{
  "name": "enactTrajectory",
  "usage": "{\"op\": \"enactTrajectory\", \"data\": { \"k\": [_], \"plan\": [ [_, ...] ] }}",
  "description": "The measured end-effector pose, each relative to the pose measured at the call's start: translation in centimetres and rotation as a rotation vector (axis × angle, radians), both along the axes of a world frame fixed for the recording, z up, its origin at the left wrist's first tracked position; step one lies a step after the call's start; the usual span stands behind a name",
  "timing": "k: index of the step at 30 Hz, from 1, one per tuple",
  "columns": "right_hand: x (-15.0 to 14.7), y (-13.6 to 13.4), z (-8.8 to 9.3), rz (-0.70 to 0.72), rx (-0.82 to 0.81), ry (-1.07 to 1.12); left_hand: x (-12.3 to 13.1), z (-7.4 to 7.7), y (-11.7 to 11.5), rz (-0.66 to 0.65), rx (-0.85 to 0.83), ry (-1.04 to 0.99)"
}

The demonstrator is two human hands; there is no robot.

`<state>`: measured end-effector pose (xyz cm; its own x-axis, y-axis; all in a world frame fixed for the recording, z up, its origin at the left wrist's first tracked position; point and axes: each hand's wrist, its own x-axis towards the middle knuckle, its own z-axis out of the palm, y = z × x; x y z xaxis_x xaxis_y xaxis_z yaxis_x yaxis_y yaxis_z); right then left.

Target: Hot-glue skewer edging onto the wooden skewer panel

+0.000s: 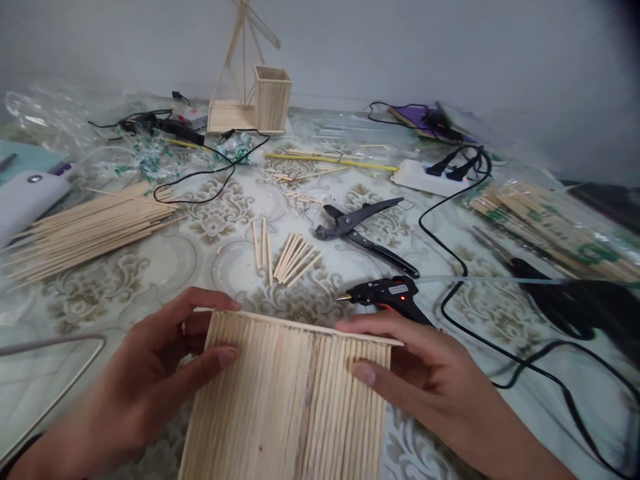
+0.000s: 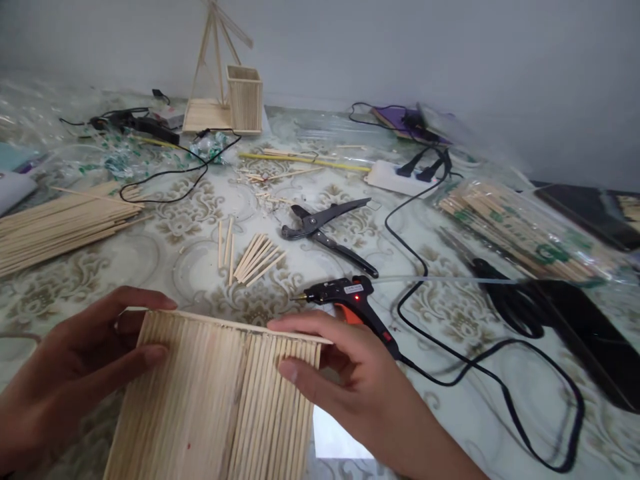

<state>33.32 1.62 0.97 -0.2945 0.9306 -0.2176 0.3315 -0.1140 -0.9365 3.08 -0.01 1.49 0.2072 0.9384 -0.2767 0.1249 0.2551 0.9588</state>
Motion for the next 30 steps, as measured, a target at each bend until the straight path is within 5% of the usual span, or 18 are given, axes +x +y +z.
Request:
{"op": "enactTrajectory", "data": {
  "k": [13, 30],
  "plan": [
    [-0.01, -0.22, -0.70, 0.143, 0.040, -0.007, 0.32, -0.38, -0.75, -0.012, -0.014, 0.047],
    [0.00, -0.28, 0.03, 0.164, 0.081, -0.096, 0.53, -0.29, -0.21, -0.059, 0.063, 0.098]
  ]
}}
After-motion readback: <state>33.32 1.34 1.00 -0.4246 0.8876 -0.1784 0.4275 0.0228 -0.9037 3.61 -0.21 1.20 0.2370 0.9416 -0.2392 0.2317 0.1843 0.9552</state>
